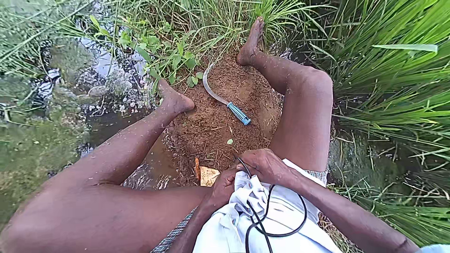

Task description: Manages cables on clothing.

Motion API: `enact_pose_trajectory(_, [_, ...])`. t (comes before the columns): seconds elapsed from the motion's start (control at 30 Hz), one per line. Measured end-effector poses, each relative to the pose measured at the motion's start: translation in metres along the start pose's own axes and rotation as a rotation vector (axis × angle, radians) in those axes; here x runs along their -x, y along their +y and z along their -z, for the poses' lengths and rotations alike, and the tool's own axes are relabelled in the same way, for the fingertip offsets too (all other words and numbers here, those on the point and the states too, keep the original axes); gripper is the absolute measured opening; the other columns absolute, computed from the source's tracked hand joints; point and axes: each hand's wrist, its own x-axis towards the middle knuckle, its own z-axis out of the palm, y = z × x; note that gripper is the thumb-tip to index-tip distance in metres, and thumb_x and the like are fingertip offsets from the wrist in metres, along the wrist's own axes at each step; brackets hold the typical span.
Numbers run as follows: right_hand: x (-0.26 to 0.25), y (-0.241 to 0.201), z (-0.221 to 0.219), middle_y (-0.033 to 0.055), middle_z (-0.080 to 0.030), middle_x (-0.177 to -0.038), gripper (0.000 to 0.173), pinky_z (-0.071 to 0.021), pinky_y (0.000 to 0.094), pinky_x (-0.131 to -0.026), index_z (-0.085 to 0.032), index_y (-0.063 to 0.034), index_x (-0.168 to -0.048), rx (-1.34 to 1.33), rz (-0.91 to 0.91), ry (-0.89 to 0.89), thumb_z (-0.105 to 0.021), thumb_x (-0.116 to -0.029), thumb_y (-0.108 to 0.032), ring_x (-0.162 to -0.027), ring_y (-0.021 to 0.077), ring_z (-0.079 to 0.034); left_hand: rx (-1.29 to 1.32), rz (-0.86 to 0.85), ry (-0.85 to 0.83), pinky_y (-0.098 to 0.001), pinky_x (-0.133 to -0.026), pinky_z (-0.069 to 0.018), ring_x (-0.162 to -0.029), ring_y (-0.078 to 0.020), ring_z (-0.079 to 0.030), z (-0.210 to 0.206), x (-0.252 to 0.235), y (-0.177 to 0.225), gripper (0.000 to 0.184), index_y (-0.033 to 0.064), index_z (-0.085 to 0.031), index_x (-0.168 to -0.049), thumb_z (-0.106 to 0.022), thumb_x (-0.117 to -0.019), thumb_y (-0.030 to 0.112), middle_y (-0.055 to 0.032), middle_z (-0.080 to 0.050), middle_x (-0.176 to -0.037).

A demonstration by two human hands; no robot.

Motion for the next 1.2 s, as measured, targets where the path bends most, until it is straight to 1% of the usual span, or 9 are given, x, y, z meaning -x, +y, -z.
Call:
enact_pose_trajectory(0.17, [0.01, -0.002, 0.012, 0.0153, -0.065, -0.081, 0.025, -0.0521, 0.0458, -0.066, -0.066, 0.0001, -0.102, -0.083, -0.091, -0.075, -0.048, -0.1051, -0.016, -0.074, 0.0282, -0.066, 0.015, 0.055, 0.031, -0.0144, -0.089, -0.0465, -0.088, -0.0074, -0.062, -0.001, -0.001, 0.002, 0.018, -0.0207, -0.066, -0.098, -0.049, -0.0966, -0.016, -0.0217, -0.07, -0.092])
enact_pose_trajectory(0.27, [0.013, -0.005, 0.015, 0.0163, -0.065, -0.082, 0.023, -0.0526, 0.0457, -0.068, -0.066, 0.0013, -0.105, -0.146, -0.108, -0.125, -0.047, -0.1024, -0.01, -0.075, 0.0284, -0.067, 0.006, 0.029, 0.031, -0.0149, -0.087, -0.0472, -0.086, -0.0082, -0.061, 0.0, -0.002, 0.0, 0.016, -0.0204, -0.066, -0.095, -0.05, -0.0948, -0.018, -0.0215, -0.069, -0.089])
enact_pose_trajectory(0.47, [0.017, -0.007, 0.029, 0.0123, -0.064, -0.085, 0.024, -0.0493, 0.0344, -0.068, -0.066, 0.0001, -0.112, -0.293, -0.159, -0.198, -0.047, -0.102, -0.009, -0.074, 0.0179, -0.06, 0.093, -0.1, 0.079, -0.0154, -0.086, -0.0485, -0.084, -0.0062, -0.062, -0.002, -0.004, -0.016, 0.016, -0.0205, -0.066, -0.091, -0.05, -0.0922, -0.019, -0.0196, -0.069, -0.085])
enact_pose_trajectory(0.57, [0.02, -0.007, 0.032, 0.0113, -0.063, -0.084, 0.024, -0.0491, 0.0341, -0.067, -0.065, -0.0005, -0.114, -0.312, -0.169, -0.224, -0.048, -0.1013, -0.011, -0.073, 0.0171, -0.059, 0.096, -0.173, 0.089, -0.0169, -0.087, -0.0495, -0.085, -0.0069, -0.063, -0.003, -0.006, -0.027, 0.017, -0.0205, -0.066, -0.09, -0.05, -0.0909, -0.018, -0.0202, -0.07, -0.085])
enact_pose_trajectory(0.63, [0.022, -0.007, 0.03, 0.0118, -0.064, -0.084, 0.023, -0.0505, 0.0363, -0.067, -0.065, -0.0005, -0.116, -0.306, -0.177, -0.234, -0.051, -0.1013, -0.012, -0.073, 0.0185, -0.061, 0.13, -0.304, 0.103, -0.0183, -0.088, -0.0501, -0.087, -0.005, -0.064, -0.005, -0.012, -0.055, 0.018, -0.0173, -0.068, -0.09, -0.052, -0.093, -0.012, -0.0161, -0.071, -0.087])
enact_pose_trajectory(0.7, [0.023, -0.008, 0.028, 0.012, -0.064, -0.084, 0.022, -0.0512, 0.0379, -0.067, -0.064, -0.0009, -0.116, -0.3, -0.169, -0.234, -0.052, -0.1013, -0.012, -0.073, 0.0198, -0.061, 0.171, -0.568, 0.097, -0.0189, -0.095, -0.0516, -0.1, 0.0012, -0.065, -0.008, -0.028, -0.108, 0.022, -0.0043, -0.073, -0.096, -0.053, -0.1003, 0.006, -0.0029, -0.074, -0.098])
enact_pose_trajectory(0.73, [0.023, -0.007, 0.026, 0.0115, -0.063, -0.082, 0.022, -0.0505, 0.0374, -0.065, -0.063, -0.0013, -0.116, -0.299, -0.155, -0.226, -0.051, -0.1009, -0.011, -0.071, 0.0195, -0.061, 0.187, -0.624, 0.09, -0.0207, -0.097, -0.0517, -0.105, 0.0004, -0.064, -0.009, -0.033, -0.12, 0.023, -0.0014, -0.073, -0.099, -0.053, -0.1022, 0.011, -0.0011, -0.073, -0.102])
enact_pose_trajectory(1.0, [0.024, -0.003, 0.023, 0.0107, -0.065, -0.08, 0.02, -0.0502, 0.0365, -0.063, -0.066, -0.0024, -0.111, -0.337, -0.123, -0.199, -0.051, -0.1015, -0.011, -0.069, 0.0187, -0.061, 0.115, -0.725, 0.052, -0.0259, -0.105, -0.0462, -0.111, -0.0037, -0.063, -0.003, -0.041, -0.123, 0.026, 0.0041, -0.073, -0.098, -0.054, -0.1052, 0.019, 0.0004, -0.074, -0.102])
enact_pose_trajectory(1.2, [0.018, -0.002, 0.019, 0.0131, -0.066, -0.082, 0.024, -0.0519, 0.0391, -0.066, -0.068, -0.0007, -0.111, -0.325, -0.047, -0.202, -0.049, -0.0988, -0.006, -0.073, 0.0225, -0.064, 0.063, -0.712, 0.061, -0.0257, -0.103, -0.0466, -0.109, -0.004, -0.062, -0.002, -0.044, -0.125, 0.024, 0.0062, -0.072, -0.102, -0.055, -0.1052, 0.022, 0.0002, -0.073, -0.102])
